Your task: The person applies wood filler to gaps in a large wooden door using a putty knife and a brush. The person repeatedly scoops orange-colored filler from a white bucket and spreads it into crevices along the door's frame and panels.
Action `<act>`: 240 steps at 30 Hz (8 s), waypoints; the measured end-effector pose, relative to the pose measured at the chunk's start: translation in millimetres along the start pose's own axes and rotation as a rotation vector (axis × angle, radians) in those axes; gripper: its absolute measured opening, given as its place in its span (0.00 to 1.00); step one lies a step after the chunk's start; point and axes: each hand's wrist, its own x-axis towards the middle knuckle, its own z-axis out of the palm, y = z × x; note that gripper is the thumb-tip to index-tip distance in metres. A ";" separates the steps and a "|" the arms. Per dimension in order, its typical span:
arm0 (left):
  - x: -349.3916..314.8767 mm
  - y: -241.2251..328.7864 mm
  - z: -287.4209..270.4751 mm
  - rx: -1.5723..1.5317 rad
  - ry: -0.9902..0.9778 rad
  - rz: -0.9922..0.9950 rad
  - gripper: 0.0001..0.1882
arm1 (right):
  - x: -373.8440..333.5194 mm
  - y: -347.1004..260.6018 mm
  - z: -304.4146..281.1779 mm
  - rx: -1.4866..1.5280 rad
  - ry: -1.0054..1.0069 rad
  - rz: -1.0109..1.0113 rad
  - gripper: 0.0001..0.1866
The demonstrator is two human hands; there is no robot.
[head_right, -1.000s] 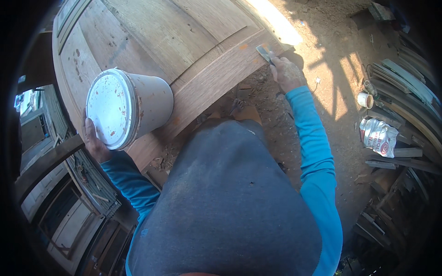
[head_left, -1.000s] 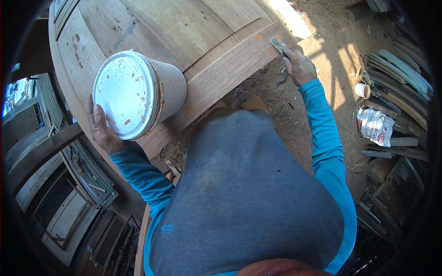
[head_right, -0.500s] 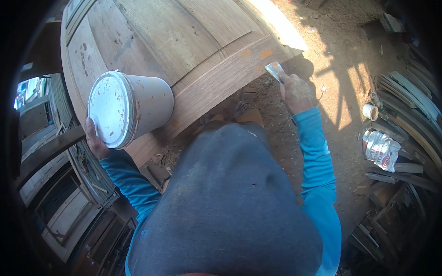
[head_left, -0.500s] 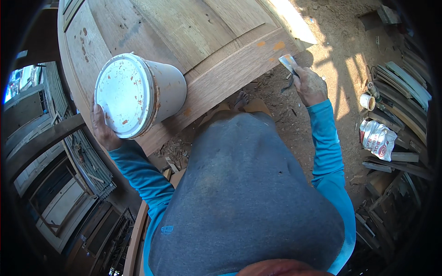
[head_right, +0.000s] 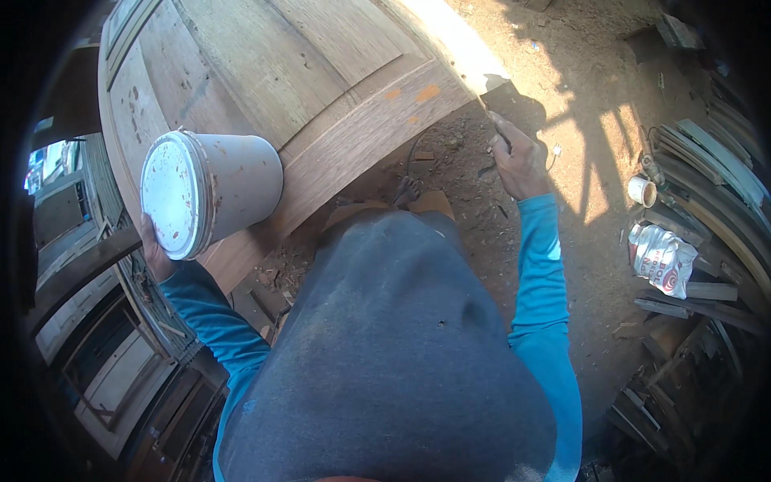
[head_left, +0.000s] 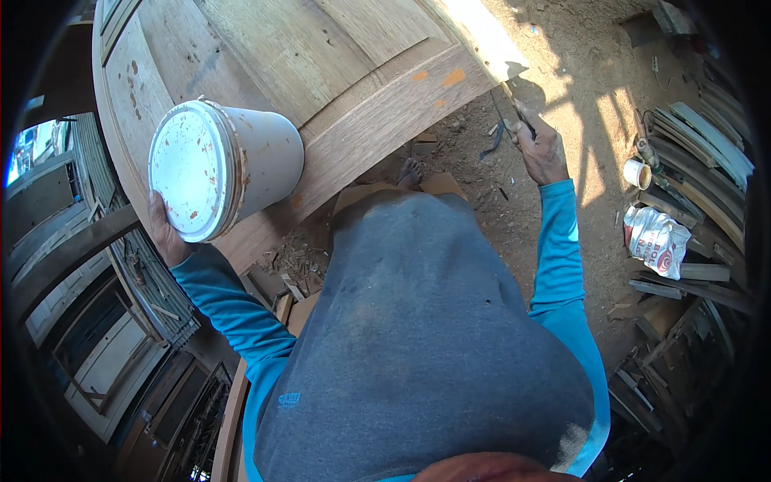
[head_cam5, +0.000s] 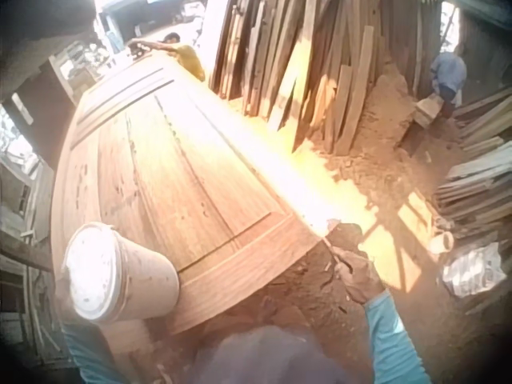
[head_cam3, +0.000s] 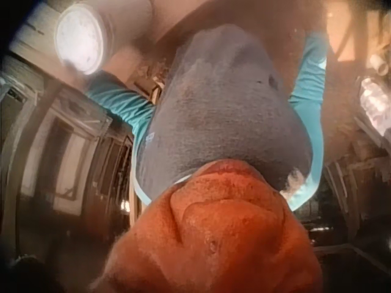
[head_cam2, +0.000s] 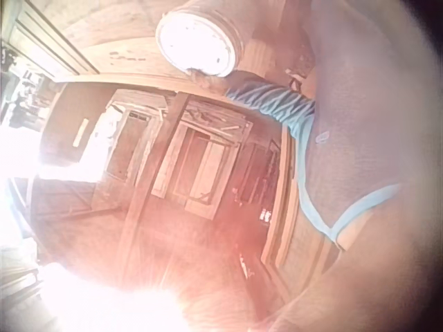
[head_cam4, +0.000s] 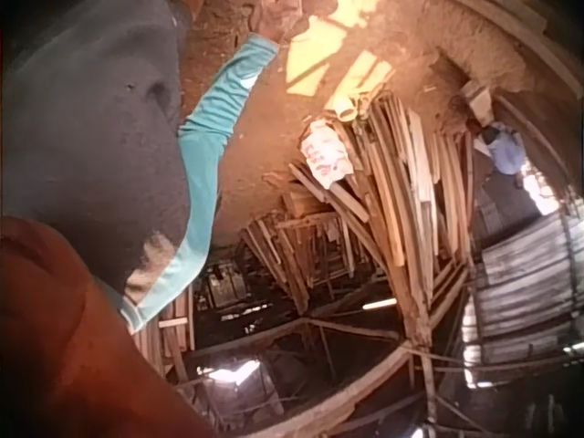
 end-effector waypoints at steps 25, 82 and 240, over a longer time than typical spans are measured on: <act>88.7 -27.8 164.9 0.121 0.018 0.034 0.22 | 28.5 -73.3 1.7 -0.147 -0.052 -0.040 0.21; 103.4 -34.5 76.3 0.651 -0.768 0.638 0.38 | 189.5 -336.8 178.0 -1.287 -1.167 -0.364 0.13; 38.7 -47.0 207.5 1.468 0.473 0.628 0.29 | 185.9 0.9 -84.2 -0.483 -0.655 -0.853 0.15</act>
